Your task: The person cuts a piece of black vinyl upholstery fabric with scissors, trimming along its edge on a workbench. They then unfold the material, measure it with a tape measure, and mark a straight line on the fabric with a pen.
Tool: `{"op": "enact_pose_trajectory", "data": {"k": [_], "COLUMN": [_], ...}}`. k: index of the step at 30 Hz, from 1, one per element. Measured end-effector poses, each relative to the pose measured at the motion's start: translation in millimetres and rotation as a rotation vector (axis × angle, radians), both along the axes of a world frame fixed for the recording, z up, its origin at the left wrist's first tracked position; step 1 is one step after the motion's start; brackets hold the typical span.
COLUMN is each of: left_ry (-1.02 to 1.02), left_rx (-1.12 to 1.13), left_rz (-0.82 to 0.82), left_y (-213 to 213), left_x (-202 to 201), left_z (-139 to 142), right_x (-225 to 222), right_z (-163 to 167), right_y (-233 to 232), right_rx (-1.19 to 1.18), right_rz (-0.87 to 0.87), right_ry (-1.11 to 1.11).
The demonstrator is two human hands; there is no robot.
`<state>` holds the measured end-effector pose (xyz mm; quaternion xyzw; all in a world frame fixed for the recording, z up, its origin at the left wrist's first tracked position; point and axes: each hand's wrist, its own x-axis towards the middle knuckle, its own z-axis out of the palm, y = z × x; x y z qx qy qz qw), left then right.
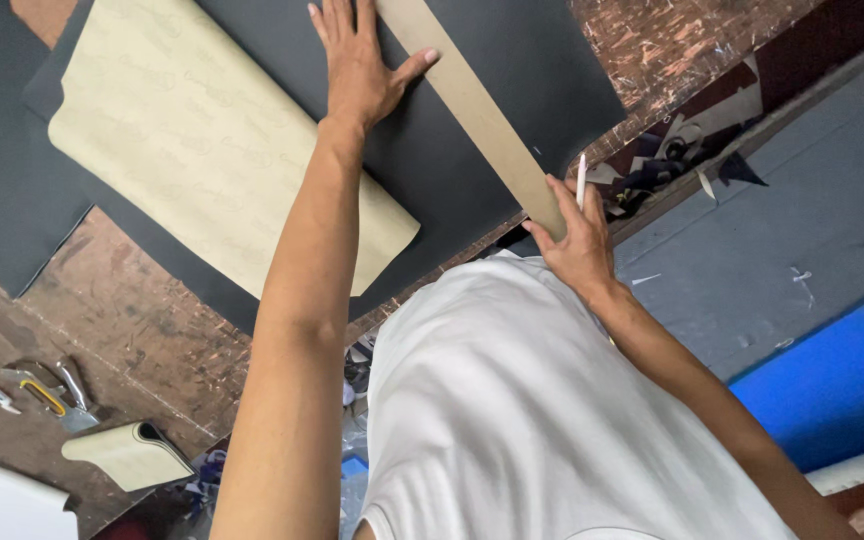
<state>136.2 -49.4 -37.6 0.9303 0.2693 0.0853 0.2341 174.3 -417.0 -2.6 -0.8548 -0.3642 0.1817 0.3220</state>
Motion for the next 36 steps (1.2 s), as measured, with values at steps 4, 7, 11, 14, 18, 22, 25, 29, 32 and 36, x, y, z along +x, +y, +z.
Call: {"op": "enact_pose_trajectory", "data": {"k": [4, 7, 11, 14, 18, 22, 25, 29, 32, 36], "left_ry": [0.031, -0.023, -0.037, 0.004, -0.004, 0.083, 0.118, 0.142, 0.142, 0.168], "left_rx": [-0.045, -0.014, 0.0, -0.048, -0.016, -0.045, -0.058, -0.074, -0.061, -0.109], "left_rz": [0.022, 0.037, 0.046, 0.062, 0.07, 0.086, 0.093, 0.09, 0.095, 0.1], "left_y": [0, -2, -3, -4, -6, -7, -6, -6, -7, -6], "left_x": [-1, 1, 2, 4, 9, 13, 13, 16, 16, 15], "left_z": [-5, -6, -4, -1, 4, 8, 11, 13, 14, 15], "right_x": [-5, -4, -2, -1, 0, -1, -1, 0, -1, -1], "right_z": [-2, -2, -1, -1, -4, -7, -8, -9, -9, -8], "right_y": [0, -1, -2, -2, -3, -4, -5, -5, -5, -5], "right_rx": [-0.004, 0.008, -0.002, -0.005, 0.026, 0.032, 0.014, 0.004, 0.003, 0.014], "right_rz": [-0.028, -0.038, -0.03, -0.024, -0.023, -0.025, -0.041, -0.031, -0.033, -0.037], "right_ry": [-0.027, -0.062, -0.051, -0.044, -0.054, -0.044, -0.022, -0.041, -0.042, -0.031]}}
